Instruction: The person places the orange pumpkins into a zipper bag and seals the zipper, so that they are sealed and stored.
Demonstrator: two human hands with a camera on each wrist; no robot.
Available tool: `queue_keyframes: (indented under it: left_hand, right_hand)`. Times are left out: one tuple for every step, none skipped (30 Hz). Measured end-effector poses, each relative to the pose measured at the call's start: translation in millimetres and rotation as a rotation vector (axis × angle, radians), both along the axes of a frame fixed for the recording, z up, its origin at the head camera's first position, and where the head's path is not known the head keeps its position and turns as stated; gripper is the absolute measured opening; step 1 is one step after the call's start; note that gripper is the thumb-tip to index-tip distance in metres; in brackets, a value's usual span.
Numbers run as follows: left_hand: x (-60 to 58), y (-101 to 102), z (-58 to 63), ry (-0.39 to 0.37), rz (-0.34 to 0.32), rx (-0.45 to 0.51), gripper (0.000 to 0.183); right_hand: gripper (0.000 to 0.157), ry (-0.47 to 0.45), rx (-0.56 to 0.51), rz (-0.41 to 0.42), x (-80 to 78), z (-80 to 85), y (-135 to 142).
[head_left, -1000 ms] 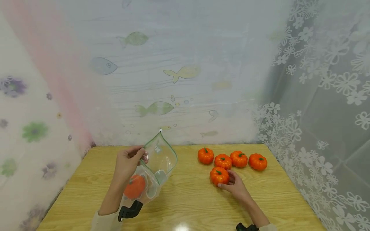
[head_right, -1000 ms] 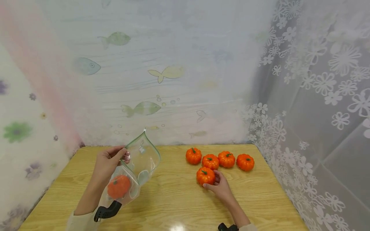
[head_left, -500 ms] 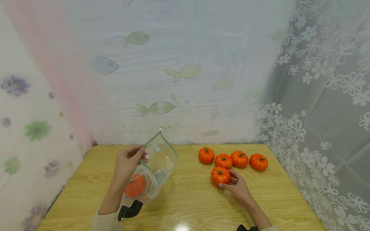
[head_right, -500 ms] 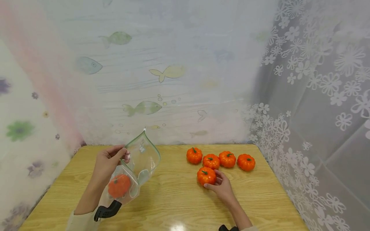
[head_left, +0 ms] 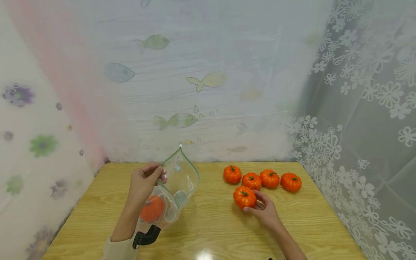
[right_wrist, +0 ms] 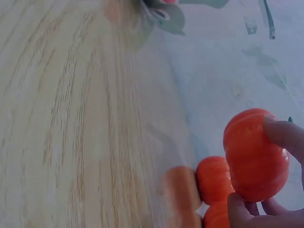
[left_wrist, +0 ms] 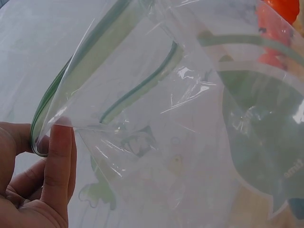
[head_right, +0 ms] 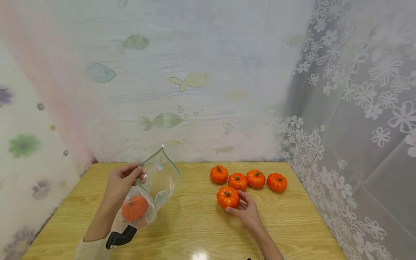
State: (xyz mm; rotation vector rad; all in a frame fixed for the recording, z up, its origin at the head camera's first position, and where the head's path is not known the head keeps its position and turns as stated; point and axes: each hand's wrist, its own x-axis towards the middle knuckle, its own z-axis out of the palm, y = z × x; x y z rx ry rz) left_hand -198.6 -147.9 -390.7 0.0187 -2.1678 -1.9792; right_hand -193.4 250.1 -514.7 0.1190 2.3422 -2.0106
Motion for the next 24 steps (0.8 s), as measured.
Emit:
queue_keyframes:
  left_hand:
    - [0.2,0,0.1,0.003,-0.001,0.002,0.029]
    - [0.5,0,0.2,0.007,-0.001,0.002,0.029]
    - [0.6,1,0.3,0.010,-0.002,0.006,0.029]
    - [0.9,1,0.4,0.013,-0.003,0.007,0.029]
    - [1.2,1,0.6,0.014,-0.003,0.007,0.029]
    - [1.5,1,0.5,0.014,-0.003,0.008,0.028]
    - [1.8,1,0.4,0.012,-0.005,0.012,0.028]
    - [2.0,2,0.5,0.011,-0.008,0.014,0.028]
    - [2.4,2,0.5,0.008,-0.011,0.016,0.028]
    - [2.8,2,0.5,0.005,-0.013,0.016,0.028]
    - [3.2,2,0.6,0.004,-0.016,0.018,0.029]
    - [3.6,3,0.6,0.005,-0.020,0.021,0.029]
    - [4.2,3,0.8,0.005,-0.023,0.022,0.029]
    - [4.9,3,1.0,0.006,-0.025,0.019,0.029]
    - [5.7,3,1.1,0.007,-0.025,0.017,0.029]
    - [6.5,3,1.2,0.008,-0.026,0.016,0.029]
    - [7.3,3,1.3,0.010,-0.026,0.016,0.029]
    - [7.7,3,1.5,0.010,-0.027,0.018,0.029]
    - [8.1,4,1.7,0.009,-0.026,0.019,0.030]
    - [8.4,4,1.9,0.008,-0.026,0.022,0.030]
    - [8.5,4,2.1,0.008,-0.025,0.024,0.030]
    - [8.6,4,2.5,0.007,-0.025,0.028,0.030]
    - [8.6,5,2.7,0.006,-0.024,0.029,0.030]
    - [8.5,5,3.0,0.006,-0.021,0.028,0.030]
  right_hand:
    - [0.077,0.004,-0.017,0.005,1.4,1.5,-1]
    - [0.077,0.007,-0.034,0.008,2.7,2.9,-2]
    - [0.077,0.012,-0.051,0.014,4.2,4.6,-3]
    - [0.077,0.016,-0.065,0.019,5.5,6.1,-4]
    - [0.077,0.019,-0.079,0.025,6.8,7.9,-5]
    - [0.077,0.022,-0.091,0.032,8.2,9.6,-6]
    - [0.077,0.022,-0.105,0.035,9.4,10.9,-7]
    - [0.077,0.023,-0.115,0.038,10.6,12.4,-8]
    - [0.077,0.023,-0.128,0.042,11.8,13.6,-8]
    - [0.077,0.022,-0.137,0.045,12.8,14.4,-9]
    - [0.077,0.020,-0.148,0.050,13.6,15.3,-10]
    - [0.077,0.019,-0.154,0.054,14.7,15.8,-11]
    - [0.077,0.017,-0.156,0.056,15.6,15.9,-12]
    - [0.078,0.014,-0.156,0.059,16.4,15.8,-13]
    - [0.078,0.013,-0.151,0.060,17.4,15.4,-14]
    - [0.079,0.012,-0.144,0.059,18.6,15.1,-15]
    - [0.079,0.011,-0.142,0.060,20.0,14.6,-16]
    - [0.079,0.009,-0.142,0.060,20.7,14.2,-16]
    - [0.079,0.009,-0.140,0.057,21.2,13.8,-17]
    - [0.078,0.011,-0.142,0.056,21.9,13.5,-17]
    - [0.078,0.013,-0.146,0.055,22.4,13.0,-18]
    - [0.078,0.016,-0.153,0.057,22.6,12.6,-18]
    - [0.078,0.018,-0.160,0.060,22.7,12.0,-19]
    - [0.077,0.020,-0.166,0.062,22.5,11.6,-19]
